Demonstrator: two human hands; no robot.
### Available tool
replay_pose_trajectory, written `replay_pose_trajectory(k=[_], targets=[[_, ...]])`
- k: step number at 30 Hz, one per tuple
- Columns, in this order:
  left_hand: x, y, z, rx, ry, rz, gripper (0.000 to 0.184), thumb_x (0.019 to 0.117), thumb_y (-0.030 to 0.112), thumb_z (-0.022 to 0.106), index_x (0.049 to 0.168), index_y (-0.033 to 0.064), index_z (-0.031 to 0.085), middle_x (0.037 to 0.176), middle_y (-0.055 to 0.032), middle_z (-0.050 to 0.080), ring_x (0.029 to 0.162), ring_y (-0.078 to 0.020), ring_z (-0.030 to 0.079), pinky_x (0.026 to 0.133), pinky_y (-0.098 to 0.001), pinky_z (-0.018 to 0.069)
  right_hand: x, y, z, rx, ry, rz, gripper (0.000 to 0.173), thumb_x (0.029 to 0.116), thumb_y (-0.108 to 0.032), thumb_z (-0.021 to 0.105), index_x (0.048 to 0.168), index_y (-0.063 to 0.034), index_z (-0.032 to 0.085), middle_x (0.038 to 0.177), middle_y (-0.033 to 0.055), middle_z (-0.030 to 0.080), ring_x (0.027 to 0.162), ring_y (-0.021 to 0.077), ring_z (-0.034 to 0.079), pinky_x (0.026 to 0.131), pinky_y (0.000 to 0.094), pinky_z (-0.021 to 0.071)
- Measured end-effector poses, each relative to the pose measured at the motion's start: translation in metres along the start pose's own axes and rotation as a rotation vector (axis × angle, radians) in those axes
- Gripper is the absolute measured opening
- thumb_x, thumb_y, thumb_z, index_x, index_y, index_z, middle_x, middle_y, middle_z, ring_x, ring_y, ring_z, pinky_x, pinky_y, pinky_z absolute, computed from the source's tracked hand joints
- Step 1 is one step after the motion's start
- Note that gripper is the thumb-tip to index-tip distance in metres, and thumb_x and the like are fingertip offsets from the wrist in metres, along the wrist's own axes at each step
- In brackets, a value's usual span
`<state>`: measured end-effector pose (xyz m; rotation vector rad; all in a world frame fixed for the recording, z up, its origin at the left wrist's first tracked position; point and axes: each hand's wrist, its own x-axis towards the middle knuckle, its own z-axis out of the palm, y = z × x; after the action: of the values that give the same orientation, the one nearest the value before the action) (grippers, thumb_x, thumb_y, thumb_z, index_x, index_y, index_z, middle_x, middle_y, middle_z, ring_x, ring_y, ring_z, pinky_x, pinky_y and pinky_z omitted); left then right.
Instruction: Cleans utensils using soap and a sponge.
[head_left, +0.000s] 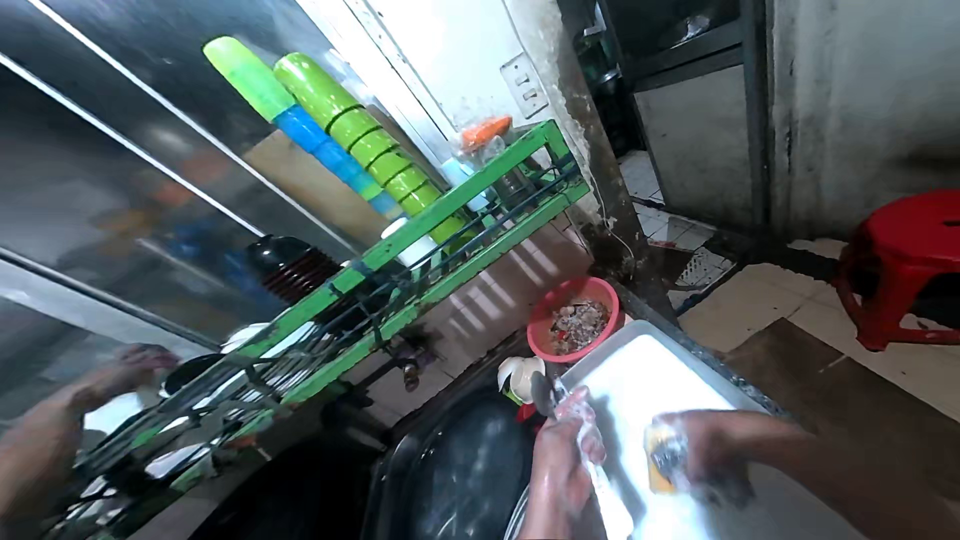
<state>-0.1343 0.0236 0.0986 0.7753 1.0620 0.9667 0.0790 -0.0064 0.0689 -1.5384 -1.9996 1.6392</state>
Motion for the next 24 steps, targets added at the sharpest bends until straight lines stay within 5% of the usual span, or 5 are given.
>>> replay_pose_trajectory(k=[4,10,14,19,24], targets=[[-0.018,-0.009,0.021,0.303,-0.128,-0.268,0.014,0.1035,-0.002,0.040,0.104,0.0024,0.053,0.065,-0.0020,0.057,0.046,-0.0066,0.050,0.043,-0.0204,0.0443,-0.020,-0.027,-0.028,0.217,0.382,-0.257,0.071,0.0852,-0.015,0.080,0.149,-0.0083,0.048,0.152,0.0164,0.046,0.132,0.0278,0.052,0.110,0.0466,0.0438],[-0.020,-0.031,0.037,0.236,-0.112,-0.126,0.027,0.1106,0.014,0.041,0.119,-0.0037,0.060,0.081,-0.0074,0.064,0.057,-0.0127,0.060,0.052,-0.0275,0.0543,-0.015,-0.027,-0.035,0.259,0.615,-0.071,0.060,0.0902,-0.016,0.075,0.144,-0.0035,0.053,0.134,0.0217,0.061,0.125,0.0319,0.059,0.109,0.0500,0.0441],[-0.024,-0.036,0.045,0.373,0.032,0.021,0.015,0.1067,0.005,0.047,0.112,-0.0051,0.057,0.065,-0.0032,0.056,0.049,-0.0081,0.052,0.047,-0.0222,0.0470,-0.003,-0.014,-0.016,0.373,0.539,-0.090,0.067,0.0906,-0.019,0.074,0.150,-0.0096,0.046,0.132,0.0209,0.062,0.120,0.0318,0.062,0.104,0.0522,0.0484],[-0.029,-0.045,0.045,0.449,0.063,-0.027,0.033,0.1058,0.004,0.048,0.137,-0.0058,0.052,0.078,-0.0046,0.059,0.052,-0.0059,0.051,0.048,-0.0211,0.0450,0.009,-0.017,-0.025,0.240,0.685,0.065,0.063,0.0942,-0.025,0.072,0.148,-0.0056,0.048,0.133,0.0247,0.061,0.126,0.0388,0.059,0.108,0.0573,0.0441],[-0.028,-0.042,0.040,0.427,0.079,-0.019,0.014,0.1036,0.000,0.048,0.114,-0.0055,0.055,0.063,-0.0019,0.054,0.049,-0.0068,0.051,0.047,-0.0216,0.0456,0.008,-0.026,-0.013,0.087,0.454,0.016,0.064,0.0945,-0.025,0.070,0.150,-0.0095,0.044,0.127,0.0257,0.063,0.120,0.0414,0.061,0.102,0.0611,0.0464]])
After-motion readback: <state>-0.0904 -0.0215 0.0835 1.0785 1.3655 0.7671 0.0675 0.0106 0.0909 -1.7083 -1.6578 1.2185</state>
